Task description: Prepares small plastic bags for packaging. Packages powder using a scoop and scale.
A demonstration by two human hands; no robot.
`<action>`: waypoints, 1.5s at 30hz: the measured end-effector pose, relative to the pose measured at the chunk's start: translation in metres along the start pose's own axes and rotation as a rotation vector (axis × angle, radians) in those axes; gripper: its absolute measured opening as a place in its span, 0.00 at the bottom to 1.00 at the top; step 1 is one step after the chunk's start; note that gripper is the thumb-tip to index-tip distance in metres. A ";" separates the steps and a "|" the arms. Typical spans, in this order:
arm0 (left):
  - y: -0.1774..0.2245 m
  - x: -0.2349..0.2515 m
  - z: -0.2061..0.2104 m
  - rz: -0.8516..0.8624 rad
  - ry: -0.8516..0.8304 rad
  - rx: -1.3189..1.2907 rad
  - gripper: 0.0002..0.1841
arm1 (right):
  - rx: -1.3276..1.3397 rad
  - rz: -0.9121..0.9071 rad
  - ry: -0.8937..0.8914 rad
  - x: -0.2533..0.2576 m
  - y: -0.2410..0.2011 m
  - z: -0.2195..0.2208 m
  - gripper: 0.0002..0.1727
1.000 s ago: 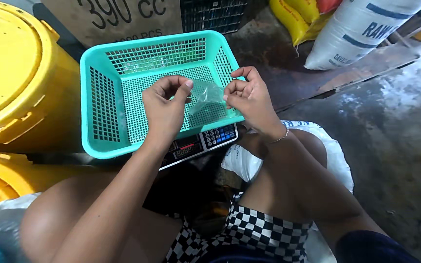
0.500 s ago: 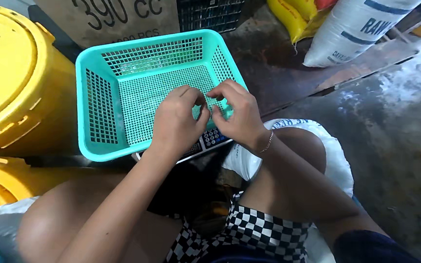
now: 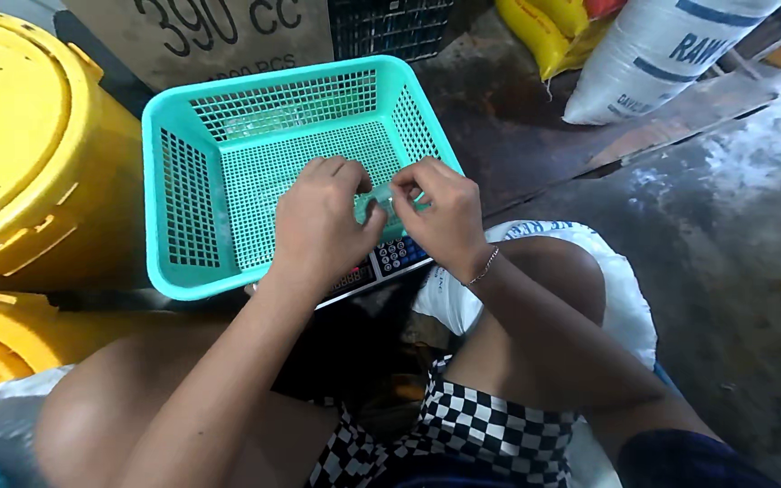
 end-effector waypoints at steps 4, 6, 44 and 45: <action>0.003 -0.006 0.014 -0.148 -0.023 0.099 0.15 | -0.026 -0.024 -0.028 -0.007 -0.012 0.003 0.02; 0.002 -0.007 0.015 -0.193 -0.013 0.140 0.07 | -0.031 -0.045 -0.012 -0.007 -0.015 0.002 0.04; -0.011 0.005 0.013 -0.247 0.002 -0.237 0.26 | 0.567 0.462 -0.352 0.011 0.026 0.024 0.16; -0.011 0.005 0.014 -0.266 -0.045 -0.237 0.29 | 0.535 0.456 -0.342 0.011 0.026 0.023 0.16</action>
Point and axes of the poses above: each hand's wrist, its own x-axis towards the middle knuckle, its own z-axis out of the palm, y = z × x, the point moved 9 cm from there along x, towards the middle knuckle, and after that the axes turned 13 degrees about z, right-handed, at the moved point
